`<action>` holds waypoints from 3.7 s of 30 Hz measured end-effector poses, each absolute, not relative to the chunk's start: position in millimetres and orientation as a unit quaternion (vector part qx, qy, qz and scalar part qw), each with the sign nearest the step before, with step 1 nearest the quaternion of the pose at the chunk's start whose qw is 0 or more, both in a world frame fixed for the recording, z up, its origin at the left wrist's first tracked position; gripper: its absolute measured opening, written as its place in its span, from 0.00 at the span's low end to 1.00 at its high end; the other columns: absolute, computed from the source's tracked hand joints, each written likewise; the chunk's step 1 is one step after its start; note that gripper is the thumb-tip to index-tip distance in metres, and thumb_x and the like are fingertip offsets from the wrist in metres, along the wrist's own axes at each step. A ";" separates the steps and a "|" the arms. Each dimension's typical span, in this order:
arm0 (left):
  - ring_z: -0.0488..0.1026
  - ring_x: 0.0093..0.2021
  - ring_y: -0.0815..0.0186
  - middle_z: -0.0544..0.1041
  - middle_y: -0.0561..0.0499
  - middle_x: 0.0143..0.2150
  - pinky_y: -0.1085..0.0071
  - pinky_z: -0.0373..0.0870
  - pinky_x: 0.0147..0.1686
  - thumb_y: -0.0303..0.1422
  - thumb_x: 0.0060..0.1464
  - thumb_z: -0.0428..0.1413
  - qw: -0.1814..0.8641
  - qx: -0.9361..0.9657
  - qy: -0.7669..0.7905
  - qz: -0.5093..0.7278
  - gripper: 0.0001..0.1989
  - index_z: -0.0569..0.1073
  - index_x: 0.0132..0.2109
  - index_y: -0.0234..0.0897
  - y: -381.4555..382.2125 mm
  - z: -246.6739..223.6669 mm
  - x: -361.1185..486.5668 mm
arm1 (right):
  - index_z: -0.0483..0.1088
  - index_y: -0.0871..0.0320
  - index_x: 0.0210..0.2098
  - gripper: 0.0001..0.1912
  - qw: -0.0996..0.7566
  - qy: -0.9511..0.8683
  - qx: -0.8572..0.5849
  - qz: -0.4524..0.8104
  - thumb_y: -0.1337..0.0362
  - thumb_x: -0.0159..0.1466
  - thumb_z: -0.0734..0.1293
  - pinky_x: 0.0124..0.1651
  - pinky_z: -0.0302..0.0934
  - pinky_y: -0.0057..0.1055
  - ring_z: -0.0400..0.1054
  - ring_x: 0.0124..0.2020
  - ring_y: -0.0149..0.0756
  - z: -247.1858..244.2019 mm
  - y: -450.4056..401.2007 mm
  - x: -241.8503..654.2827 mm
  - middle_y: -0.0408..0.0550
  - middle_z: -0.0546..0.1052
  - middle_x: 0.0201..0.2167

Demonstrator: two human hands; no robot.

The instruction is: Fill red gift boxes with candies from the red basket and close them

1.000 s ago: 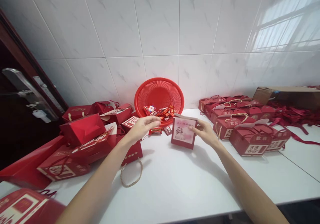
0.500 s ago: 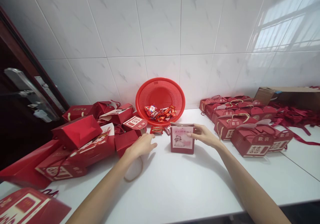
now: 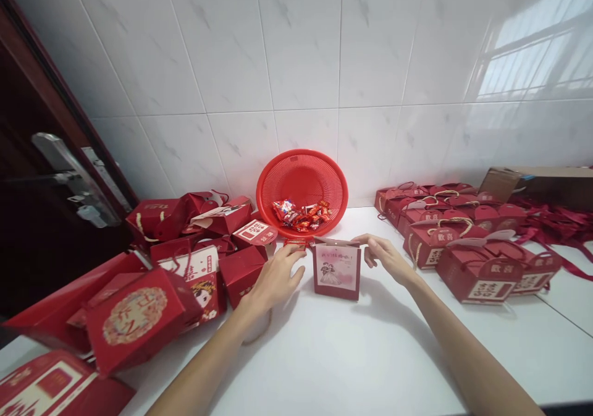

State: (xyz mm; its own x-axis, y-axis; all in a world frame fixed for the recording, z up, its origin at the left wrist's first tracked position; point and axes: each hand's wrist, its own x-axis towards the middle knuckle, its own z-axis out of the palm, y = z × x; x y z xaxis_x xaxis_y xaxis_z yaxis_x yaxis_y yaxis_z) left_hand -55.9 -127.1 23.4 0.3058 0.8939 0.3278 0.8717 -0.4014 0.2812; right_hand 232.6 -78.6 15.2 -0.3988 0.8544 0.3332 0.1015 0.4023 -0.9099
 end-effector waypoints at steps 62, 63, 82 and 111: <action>0.68 0.60 0.43 0.72 0.34 0.58 0.50 0.64 0.55 0.37 0.58 0.54 0.052 0.716 0.690 0.094 0.21 0.74 0.57 0.40 -29.2 4.3 -12.9 | 0.67 0.56 0.33 0.10 0.576 -0.566 -0.442 0.390 0.58 0.53 0.63 0.35 0.67 0.33 0.69 0.29 0.37 -64.2 19.6 124.8 0.43 0.74 0.27; 0.67 0.60 0.43 0.72 0.34 0.58 0.49 0.63 0.56 0.37 0.59 0.54 0.050 0.715 0.690 0.097 0.20 0.74 0.57 0.40 -28.4 3.1 -9.6 | 0.67 0.56 0.33 0.11 0.582 -0.559 -0.440 0.394 0.57 0.53 0.63 0.36 0.67 0.34 0.69 0.30 0.37 -64.4 20.0 124.7 0.44 0.74 0.28; 0.74 0.36 0.60 0.79 0.47 0.33 0.68 0.70 0.38 0.51 0.62 0.45 0.263 0.673 0.547 0.422 0.28 0.77 0.34 0.32 -2.1 -18.1 -29.0 | 0.70 0.55 0.36 0.10 0.586 -0.609 -0.440 0.304 0.59 0.58 0.61 0.43 0.66 0.39 0.70 0.41 0.43 -51.5 -4.8 120.7 0.51 0.77 0.39; 0.74 0.56 0.54 0.80 0.46 0.53 0.65 0.67 0.57 0.23 0.42 0.59 0.160 0.832 0.499 0.185 0.20 0.82 0.44 0.40 -19.6 8.1 -35.4 | 0.70 0.57 0.36 0.15 0.623 -0.482 -0.480 0.386 0.59 0.50 0.62 0.31 0.61 0.32 0.68 0.30 0.37 -50.6 -17.5 148.7 0.47 0.75 0.34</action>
